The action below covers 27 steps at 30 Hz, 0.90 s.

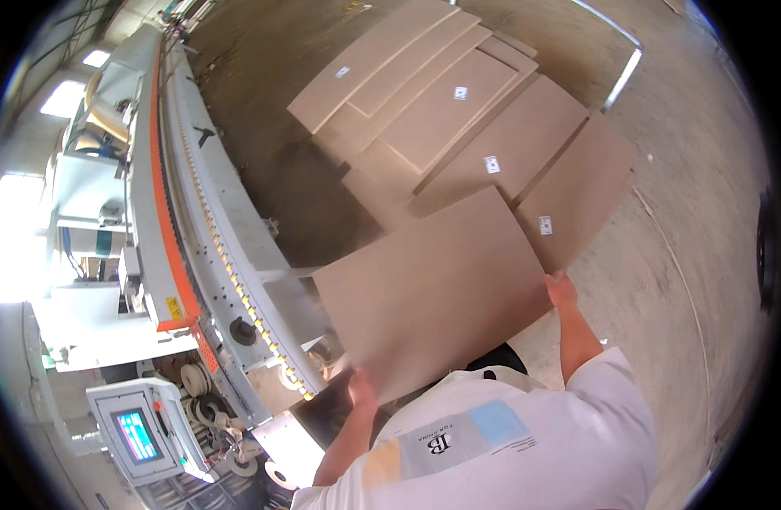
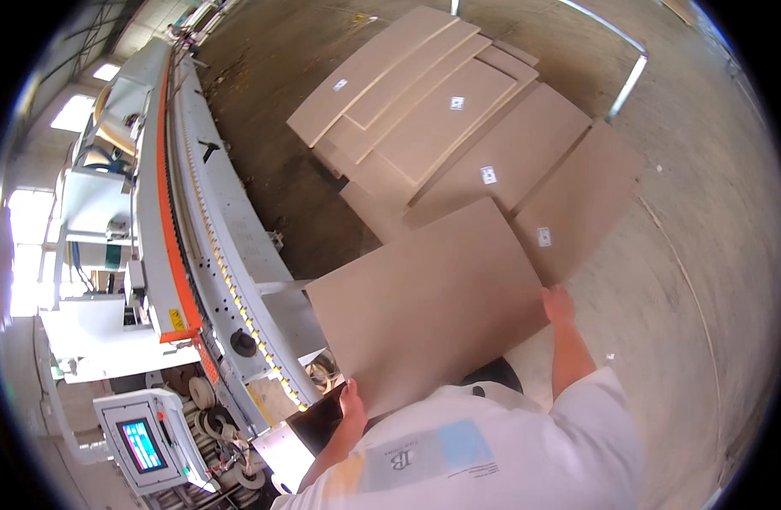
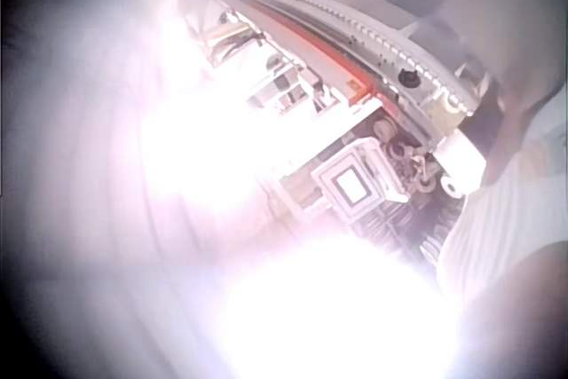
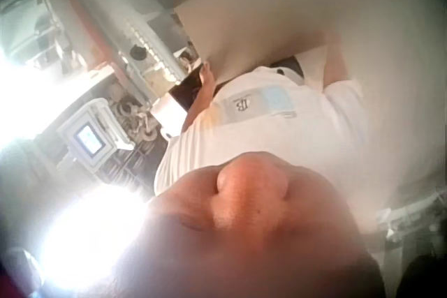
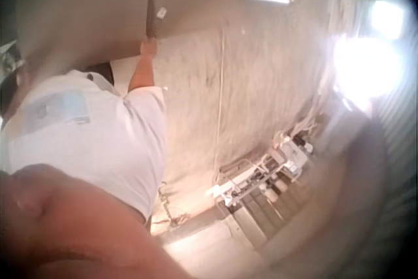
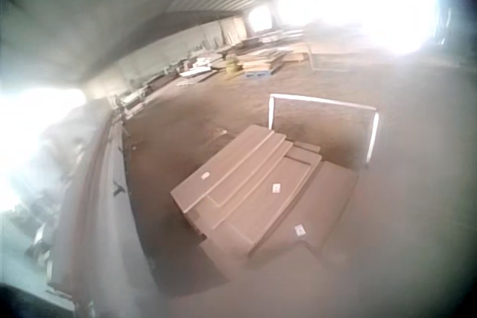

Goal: The person repeatedly picks up flat cardboard sheets from a pile and places them onto a conveyor belt. The person uses both hands to handle the sheets, aligning them before they move along the belt.

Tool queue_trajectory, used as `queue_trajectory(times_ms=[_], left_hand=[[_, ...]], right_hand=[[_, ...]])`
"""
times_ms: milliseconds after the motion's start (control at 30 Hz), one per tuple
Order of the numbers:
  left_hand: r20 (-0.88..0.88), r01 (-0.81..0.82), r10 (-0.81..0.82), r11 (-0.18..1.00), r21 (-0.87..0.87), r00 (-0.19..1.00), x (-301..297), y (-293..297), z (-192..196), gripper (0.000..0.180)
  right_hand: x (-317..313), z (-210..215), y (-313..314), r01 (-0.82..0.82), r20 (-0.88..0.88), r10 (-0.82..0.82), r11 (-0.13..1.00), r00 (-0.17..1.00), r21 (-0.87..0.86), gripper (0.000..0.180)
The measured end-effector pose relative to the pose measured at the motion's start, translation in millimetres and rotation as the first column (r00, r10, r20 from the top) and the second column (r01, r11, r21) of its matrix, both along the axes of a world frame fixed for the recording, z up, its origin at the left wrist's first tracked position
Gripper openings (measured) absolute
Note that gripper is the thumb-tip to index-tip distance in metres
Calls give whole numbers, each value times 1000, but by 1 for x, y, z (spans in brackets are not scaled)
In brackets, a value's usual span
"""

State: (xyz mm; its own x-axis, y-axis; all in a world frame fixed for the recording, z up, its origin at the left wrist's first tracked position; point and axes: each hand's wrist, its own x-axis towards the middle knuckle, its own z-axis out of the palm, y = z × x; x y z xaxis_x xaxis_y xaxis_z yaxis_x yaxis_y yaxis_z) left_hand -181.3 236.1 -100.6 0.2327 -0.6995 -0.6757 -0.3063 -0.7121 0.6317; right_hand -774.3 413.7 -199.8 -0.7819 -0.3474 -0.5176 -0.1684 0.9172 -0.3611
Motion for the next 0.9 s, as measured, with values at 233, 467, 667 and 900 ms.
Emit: queue_trajectory(times_ms=[233,467,667,900], left_hand=[[117,38,-32,998,-47,993,28,-17,-13,35],[393,154,-135,988,-17,910,1,-52,86,43],[549,243,-168,968,-66,819,79,-29,114,46],[609,-103,154,988,-118,778,158,-13,145,58]], right_hand=[[6,23,-21,133,230,-132,991,964,11,85],[41,47,-39,116,186,-105,992,977,-50,80],[104,49,-76,79,144,-51,978,988,-193,80],[190,73,-153,-57,227,97,983,969,-176,79]])
